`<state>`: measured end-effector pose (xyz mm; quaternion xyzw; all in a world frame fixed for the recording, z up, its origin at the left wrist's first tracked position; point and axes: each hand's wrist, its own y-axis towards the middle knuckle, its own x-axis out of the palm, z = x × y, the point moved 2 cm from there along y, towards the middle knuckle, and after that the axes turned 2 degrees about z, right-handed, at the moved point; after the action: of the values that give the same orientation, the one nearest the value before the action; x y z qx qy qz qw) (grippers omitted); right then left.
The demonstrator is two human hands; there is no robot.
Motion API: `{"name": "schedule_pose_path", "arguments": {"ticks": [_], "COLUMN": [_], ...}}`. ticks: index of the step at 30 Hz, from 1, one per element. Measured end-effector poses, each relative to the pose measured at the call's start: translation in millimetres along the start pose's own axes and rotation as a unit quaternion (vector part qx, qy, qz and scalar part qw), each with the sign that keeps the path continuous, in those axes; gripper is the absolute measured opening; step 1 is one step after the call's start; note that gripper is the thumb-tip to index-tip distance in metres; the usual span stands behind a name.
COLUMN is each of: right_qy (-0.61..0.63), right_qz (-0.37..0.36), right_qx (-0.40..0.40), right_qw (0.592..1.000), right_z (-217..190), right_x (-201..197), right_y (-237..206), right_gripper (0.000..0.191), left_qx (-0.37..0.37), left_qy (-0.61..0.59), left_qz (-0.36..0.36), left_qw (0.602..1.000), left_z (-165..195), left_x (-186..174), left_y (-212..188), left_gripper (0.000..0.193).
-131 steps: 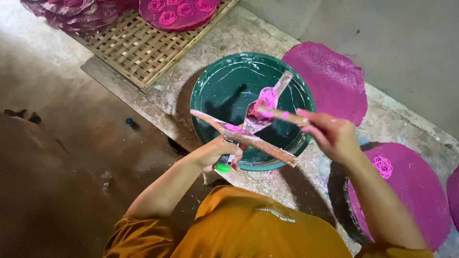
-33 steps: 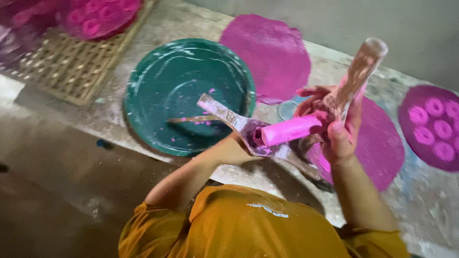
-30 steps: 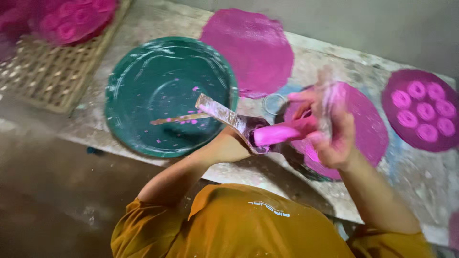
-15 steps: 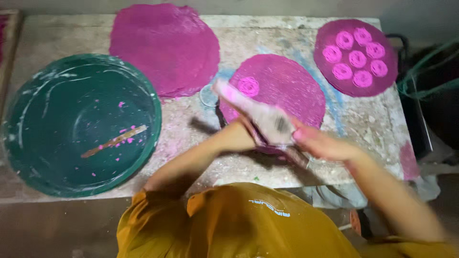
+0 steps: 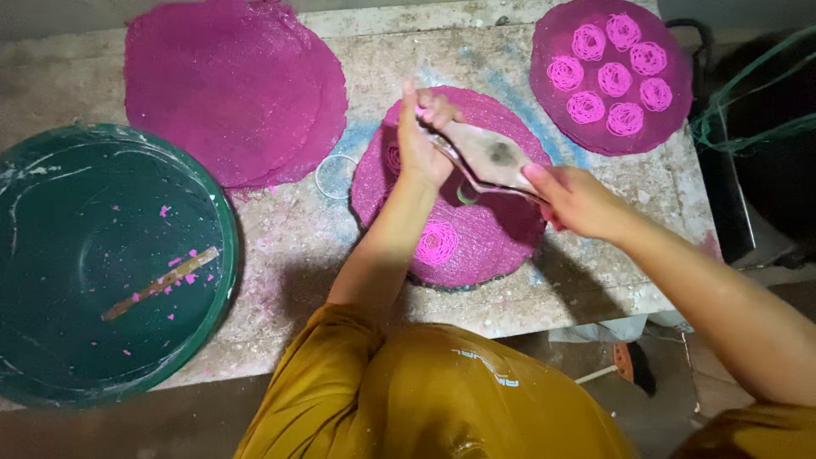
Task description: The person uses a hand-held wooden extruder tool to squeeze pink paste into spiral rosette shapes on round boards. They load paste into the tool over a green basin, press rosettes onto the boards, and place finished boards aside with other completed boards.
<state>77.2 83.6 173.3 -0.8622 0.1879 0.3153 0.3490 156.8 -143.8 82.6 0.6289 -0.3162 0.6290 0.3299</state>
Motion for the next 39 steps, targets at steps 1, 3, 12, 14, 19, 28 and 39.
{"name": "schedule_pose_path", "arguments": {"ticks": [1,3,12,14,19,28,39], "right_qy": [-0.022,-0.036,-0.099,-0.137,-0.100,-0.155,0.059], "right_qz": [0.027,0.070,0.054,0.091,0.122,0.118,0.062], "right_qx": [0.000,-0.090,-0.057,-0.103,-0.161,-0.100,-0.042], "right_qw": [0.999,0.993,0.992,0.981,0.974,0.976,0.995], "right_z": [-5,-21,-46,-50,-55,-20,4], "right_x": [5,18,16,13,31,21,36], "right_y": [7,17,15,16,16,0,-11], "right_gripper": [0.063,0.057,0.055,0.053,0.049,0.061,0.055], "left_qx": [0.008,0.025,0.039,0.062,0.080,0.048,-0.211], "left_qy": [0.000,0.000,0.000,0.003,0.054,0.005,0.546], "left_qz": [-0.001,-0.001,0.129,0.109,0.068,0.155,-0.003], "left_qw": [1.000,1.000,0.991,0.992,0.993,0.987,0.811], "left_z": [7,23,20,20,43,-1,58], "left_x": [-8,-19,-41,-36,-24,-42,-53], "left_y": [5,11,2,11,15,-3,-94], "left_gripper": [0.041,0.041,0.040,0.039,0.036,0.038,0.080]}}
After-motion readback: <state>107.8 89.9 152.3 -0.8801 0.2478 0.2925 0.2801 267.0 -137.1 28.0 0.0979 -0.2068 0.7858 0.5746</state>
